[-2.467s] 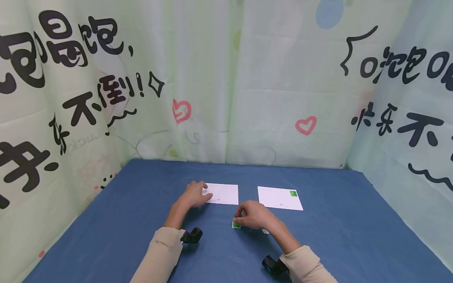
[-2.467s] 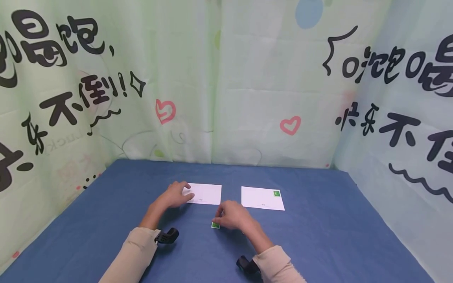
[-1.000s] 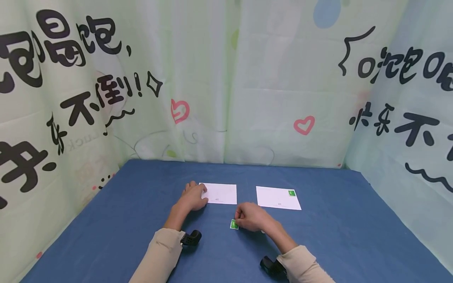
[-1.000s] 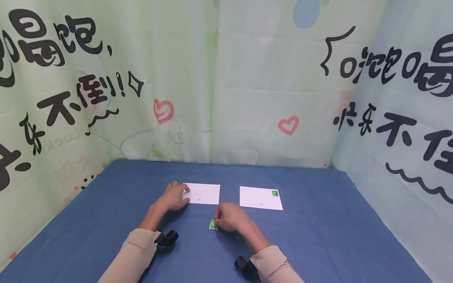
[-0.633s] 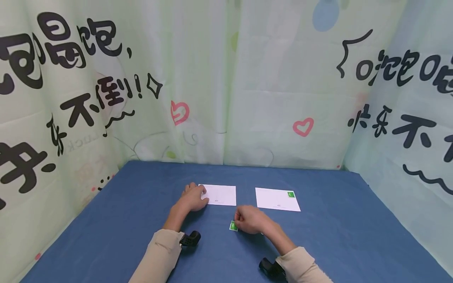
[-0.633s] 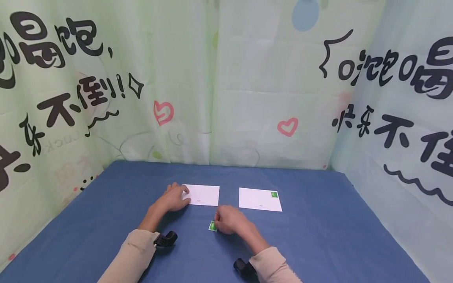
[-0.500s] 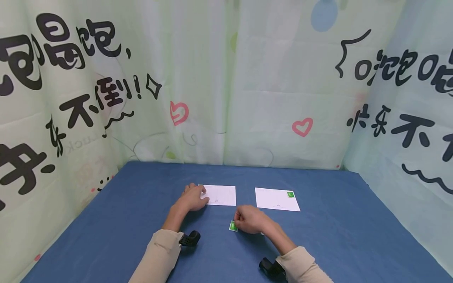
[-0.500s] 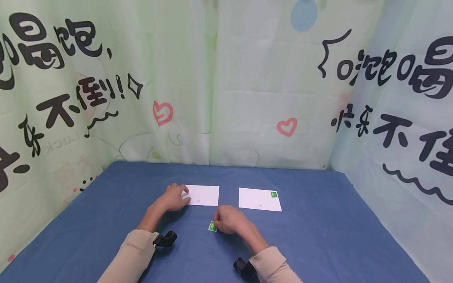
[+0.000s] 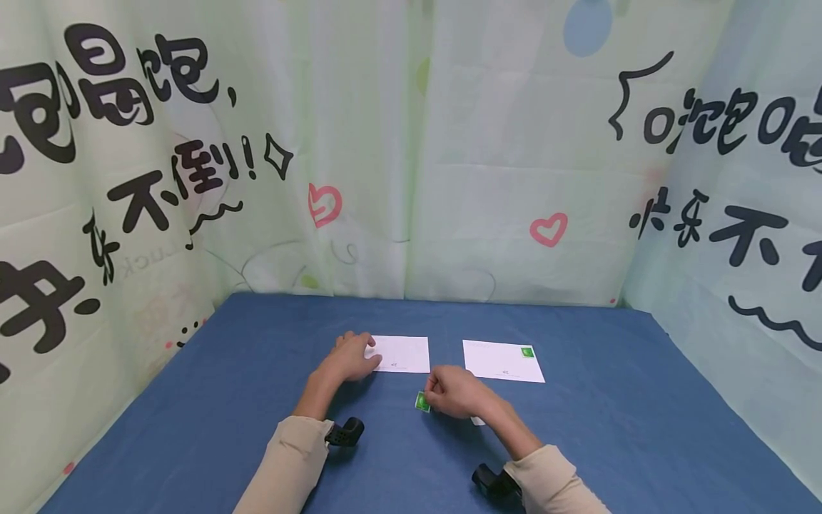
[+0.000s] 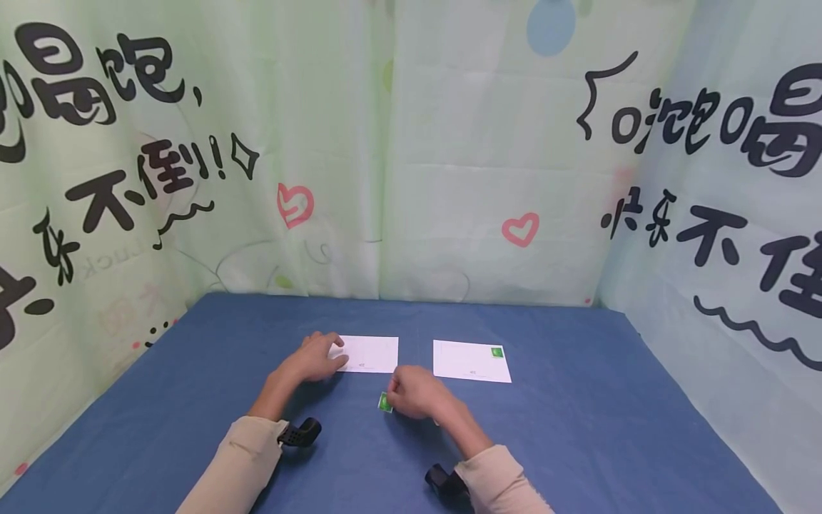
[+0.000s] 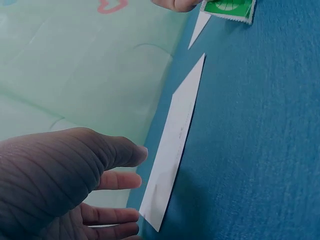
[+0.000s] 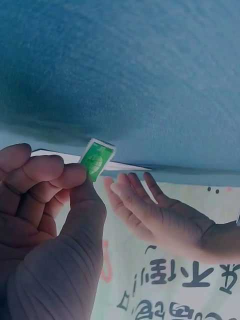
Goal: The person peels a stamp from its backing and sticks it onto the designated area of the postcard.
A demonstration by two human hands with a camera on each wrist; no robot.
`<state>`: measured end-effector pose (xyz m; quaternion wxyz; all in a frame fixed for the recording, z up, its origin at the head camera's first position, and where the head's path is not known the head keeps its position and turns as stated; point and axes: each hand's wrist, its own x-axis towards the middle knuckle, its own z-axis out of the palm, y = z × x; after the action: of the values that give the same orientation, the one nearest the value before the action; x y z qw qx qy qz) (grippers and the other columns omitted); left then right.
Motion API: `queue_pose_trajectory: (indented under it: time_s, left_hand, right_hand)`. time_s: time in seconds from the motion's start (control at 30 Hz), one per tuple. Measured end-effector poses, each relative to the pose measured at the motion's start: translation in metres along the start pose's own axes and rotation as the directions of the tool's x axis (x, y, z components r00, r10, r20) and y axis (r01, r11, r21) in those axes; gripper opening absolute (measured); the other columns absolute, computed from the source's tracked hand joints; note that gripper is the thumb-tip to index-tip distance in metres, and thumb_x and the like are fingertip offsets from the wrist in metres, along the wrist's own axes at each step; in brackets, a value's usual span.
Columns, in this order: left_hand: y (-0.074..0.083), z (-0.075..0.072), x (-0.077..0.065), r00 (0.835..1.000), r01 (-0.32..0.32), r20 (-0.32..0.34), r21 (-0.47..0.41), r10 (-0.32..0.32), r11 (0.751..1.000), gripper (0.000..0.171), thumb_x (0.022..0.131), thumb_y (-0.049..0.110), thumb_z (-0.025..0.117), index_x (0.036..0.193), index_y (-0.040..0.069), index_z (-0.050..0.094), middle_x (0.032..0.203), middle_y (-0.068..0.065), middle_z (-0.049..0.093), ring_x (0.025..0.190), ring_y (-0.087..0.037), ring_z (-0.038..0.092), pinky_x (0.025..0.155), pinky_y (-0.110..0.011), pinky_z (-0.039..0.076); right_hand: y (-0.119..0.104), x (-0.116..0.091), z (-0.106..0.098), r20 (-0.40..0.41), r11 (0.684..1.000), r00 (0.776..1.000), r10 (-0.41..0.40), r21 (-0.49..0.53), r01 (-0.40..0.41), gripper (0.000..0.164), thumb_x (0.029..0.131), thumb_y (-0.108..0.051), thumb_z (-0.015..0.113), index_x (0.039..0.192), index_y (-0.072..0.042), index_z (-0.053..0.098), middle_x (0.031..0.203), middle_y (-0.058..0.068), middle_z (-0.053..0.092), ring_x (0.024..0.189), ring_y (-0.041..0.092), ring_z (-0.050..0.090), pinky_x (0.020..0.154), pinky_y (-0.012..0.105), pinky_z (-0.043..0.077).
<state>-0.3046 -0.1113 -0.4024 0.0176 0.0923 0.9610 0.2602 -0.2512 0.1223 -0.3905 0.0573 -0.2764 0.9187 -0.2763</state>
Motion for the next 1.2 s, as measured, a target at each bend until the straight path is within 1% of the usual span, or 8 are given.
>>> queue_pose_trajectory:
  time_s: [0.13, 0.23, 0.47, 0.6, 0.8, 0.87, 1.03, 1.2]
  left_hand:
    - [0.003, -0.002, 0.0, 1.0, -0.02, -0.008, -0.005, 0.02, 1.0, 0.038, 0.1, 0.025, 0.063, 0.13, 0.002, 0.063, 0.127, -0.023, 0.056, 0.125, -0.04, 0.048, 0.105, -0.057, 0.041]
    - [0.006, -0.003, 0.0, 0.999, -0.049, -0.016, -0.008, 0.049, 0.999, 0.037, 0.1, 0.024, 0.063, 0.129, 0.001, 0.064, 0.126, -0.022, 0.057, 0.124, -0.04, 0.049, 0.104, -0.056, 0.042]
    - [0.017, -0.007, 0.001, 0.992, -0.118, -0.042, -0.038, 0.116, 0.992, 0.038, 0.1, 0.026, 0.062, 0.129, 0.002, 0.064, 0.127, -0.021, 0.06, 0.125, -0.039, 0.052, 0.104, -0.055, 0.043]
    - [0.027, -0.011, -0.004, 0.986, -0.166, -0.043, -0.09, 0.162, 0.982, 0.038, 0.102, 0.026, 0.061, 0.13, 0.001, 0.063, 0.131, -0.021, 0.06, 0.128, -0.039, 0.053, 0.105, -0.055, 0.043]
    - [0.037, -0.014, -0.007, 0.967, -0.254, -0.032, -0.156, 0.252, 0.955, 0.035, 0.103, 0.023, 0.06, 0.128, -0.001, 0.063, 0.128, -0.021, 0.062, 0.124, -0.038, 0.056, 0.101, -0.054, 0.046]
    - [0.04, -0.014, -0.008, 0.963, -0.267, -0.026, -0.173, 0.267, 0.948, 0.035, 0.103, 0.023, 0.059, 0.127, -0.001, 0.063, 0.128, -0.022, 0.062, 0.123, -0.038, 0.057, 0.1, -0.054, 0.047]
    - [0.048, -0.014, -0.013, 0.954, -0.298, -0.025, -0.176, 0.298, 0.938, 0.034, 0.104, 0.024, 0.059, 0.127, -0.001, 0.063, 0.128, -0.022, 0.062, 0.12, -0.037, 0.059, 0.098, -0.053, 0.049]
    - [0.057, -0.016, -0.017, 0.952, -0.303, -0.025, -0.189, 0.304, 0.934, 0.032, 0.104, 0.024, 0.059, 0.125, 0.001, 0.064, 0.126, -0.02, 0.064, 0.119, -0.036, 0.06, 0.099, -0.052, 0.049]
  right_hand:
    - [-0.004, -0.001, -0.002, -0.028, 1.0, 1.0, 0.006, 0.002, -0.006, 0.006, 0.093, -0.005, 0.062, 0.088, -0.007, 0.064, 0.062, -0.006, 0.054, 0.055, 0.009, 0.047, 0.053, 0.026, 0.039]
    - [-0.006, -0.002, -0.004, -0.057, 1.0, 0.998, 0.018, 0.015, -0.017, 0.005, 0.094, -0.006, 0.063, 0.089, -0.006, 0.063, 0.066, -0.004, 0.055, 0.057, 0.01, 0.047, 0.054, 0.026, 0.04]
    - [-0.01, 0.0, -0.007, -0.138, 0.996, 0.987, 0.085, 0.043, -0.08, 0.005, 0.094, -0.008, 0.066, 0.091, -0.007, 0.063, 0.07, -0.002, 0.056, 0.059, 0.012, 0.049, 0.056, 0.028, 0.041]
    - [-0.012, 0.001, -0.009, -0.189, 0.991, 0.974, 0.121, 0.083, -0.107, 0.004, 0.095, -0.008, 0.066, 0.093, -0.006, 0.063, 0.069, -0.001, 0.058, 0.058, 0.013, 0.05, 0.054, 0.029, 0.041]
    - [-0.013, 0.001, -0.012, -0.255, 0.988, 0.958, 0.132, 0.109, -0.108, 0.004, 0.097, -0.008, 0.064, 0.095, -0.005, 0.062, 0.067, -0.001, 0.06, 0.055, 0.013, 0.05, 0.054, 0.03, 0.04]
    - [-0.013, 0.001, -0.013, -0.279, 0.988, 0.951, 0.133, 0.117, -0.103, 0.004, 0.098, -0.008, 0.064, 0.096, -0.005, 0.062, 0.067, -0.002, 0.06, 0.055, 0.014, 0.049, 0.054, 0.03, 0.04]
    - [-0.012, 0.002, -0.015, -0.338, 0.987, 0.932, 0.13, 0.129, -0.091, 0.005, 0.098, -0.01, 0.065, 0.098, -0.006, 0.063, 0.067, -0.002, 0.06, 0.054, 0.014, 0.05, 0.053, 0.029, 0.04]
    - [-0.011, 0.002, -0.017, -0.402, 0.988, 0.907, 0.124, 0.135, -0.076, 0.006, 0.098, -0.01, 0.064, 0.101, -0.005, 0.062, 0.069, -0.003, 0.061, 0.054, 0.013, 0.052, 0.052, 0.029, 0.041]
